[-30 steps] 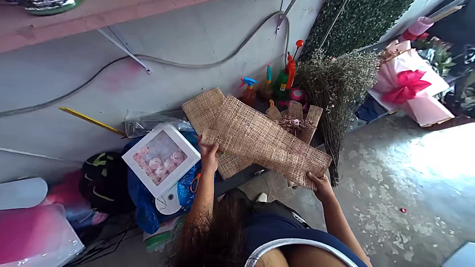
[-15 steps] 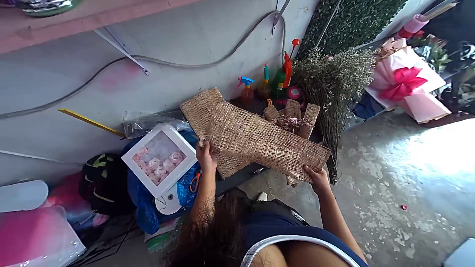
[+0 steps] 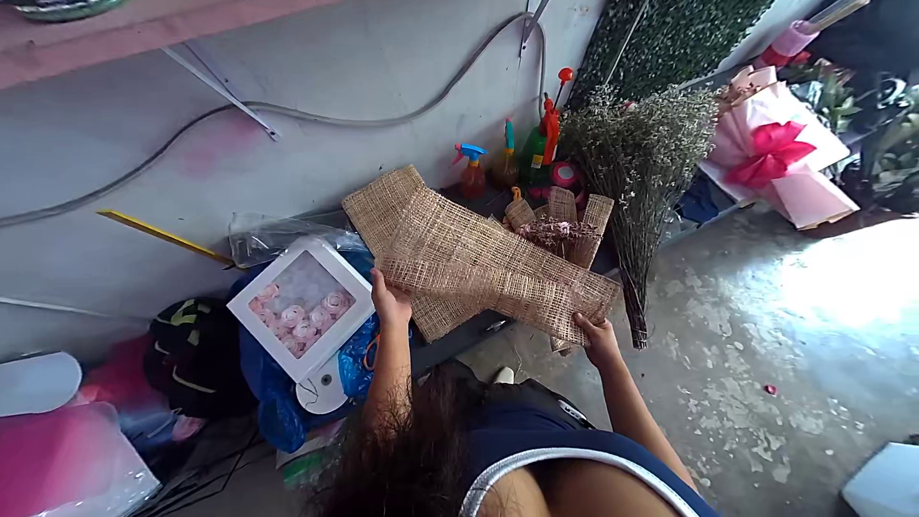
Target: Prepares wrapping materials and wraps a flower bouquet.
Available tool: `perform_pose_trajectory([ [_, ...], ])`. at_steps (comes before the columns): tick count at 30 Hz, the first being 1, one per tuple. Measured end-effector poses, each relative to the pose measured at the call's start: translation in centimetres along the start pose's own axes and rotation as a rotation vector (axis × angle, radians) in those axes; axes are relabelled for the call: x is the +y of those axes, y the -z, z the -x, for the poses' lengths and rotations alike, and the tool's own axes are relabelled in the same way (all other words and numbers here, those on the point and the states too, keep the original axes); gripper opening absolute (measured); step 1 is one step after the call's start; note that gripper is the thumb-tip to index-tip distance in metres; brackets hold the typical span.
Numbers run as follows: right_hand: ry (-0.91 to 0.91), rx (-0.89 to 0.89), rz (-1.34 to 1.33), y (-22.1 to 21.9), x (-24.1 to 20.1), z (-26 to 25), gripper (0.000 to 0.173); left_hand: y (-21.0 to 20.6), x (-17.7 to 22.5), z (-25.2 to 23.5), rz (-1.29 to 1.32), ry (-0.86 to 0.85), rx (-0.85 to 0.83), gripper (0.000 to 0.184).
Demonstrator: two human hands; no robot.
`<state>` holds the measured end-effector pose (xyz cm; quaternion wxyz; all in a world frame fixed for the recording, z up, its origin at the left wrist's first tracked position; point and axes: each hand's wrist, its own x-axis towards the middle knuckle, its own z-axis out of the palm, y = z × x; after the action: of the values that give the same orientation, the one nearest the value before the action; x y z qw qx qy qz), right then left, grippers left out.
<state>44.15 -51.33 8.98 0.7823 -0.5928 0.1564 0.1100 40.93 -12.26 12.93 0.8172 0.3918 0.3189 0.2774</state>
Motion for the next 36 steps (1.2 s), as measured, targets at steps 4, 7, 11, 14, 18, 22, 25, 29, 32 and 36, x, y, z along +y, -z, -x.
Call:
perform_pose_trajectory([
  [4, -0.137, -0.011, -0.01, -4.6, 0.7, 0.8, 0.018, 0.0, -2.2, 2.5, -0.195, 0.101, -0.422, 0.064],
  [7, -0.244, -0.063, -0.053, -7.4, 2.3, 1.3, 0.018, -1.0, -5.1, 4.9, -0.209, 0.288, -0.413, 0.05],
  [11, -0.394, -0.127, 0.008, -8.1, 4.7, 2.0, 0.022, -0.9, -8.6, 5.4, -0.207, 0.443, -0.114, 0.037],
  [14, -0.545, -0.205, 0.164, -7.8, 5.6, 2.2, 0.029, 0.4, -10.6, 5.0, -0.249, 0.436, 0.095, 0.037],
  [18, -0.647, -0.384, 0.428, -6.7, 5.2, 1.9, 0.045, 3.1, -12.6, 3.6, -0.368, 0.399, 0.22, 0.042],
  [22, -0.41, -0.129, 0.605, -4.2, 1.9, -1.1, 0.051, 4.9, -12.7, 2.7, -0.491, 0.387, 0.227, 0.041],
  [25, -0.164, 0.144, 0.707, -0.3, 0.5, -6.3, 0.037, 6.1, -12.7, 2.5, -0.559, 0.407, 0.228, 0.04],
  [29, -0.232, 0.153, 0.663, 2.4, -0.9, -11.5, 0.059, 6.7, -12.9, 2.6, -0.618, 0.427, 0.249, 0.038],
  [32, -0.389, -0.021, 0.656, 3.5, 0.1, -14.1, 0.077, 7.6, -13.8, 2.3, -0.65, 0.444, 0.261, 0.038],
  [36, -0.522, -0.203, 0.719, 4.6, 1.5, -16.7, 0.065, 8.8, -14.9, 1.5, -0.659, 0.456, 0.233, 0.04],
])
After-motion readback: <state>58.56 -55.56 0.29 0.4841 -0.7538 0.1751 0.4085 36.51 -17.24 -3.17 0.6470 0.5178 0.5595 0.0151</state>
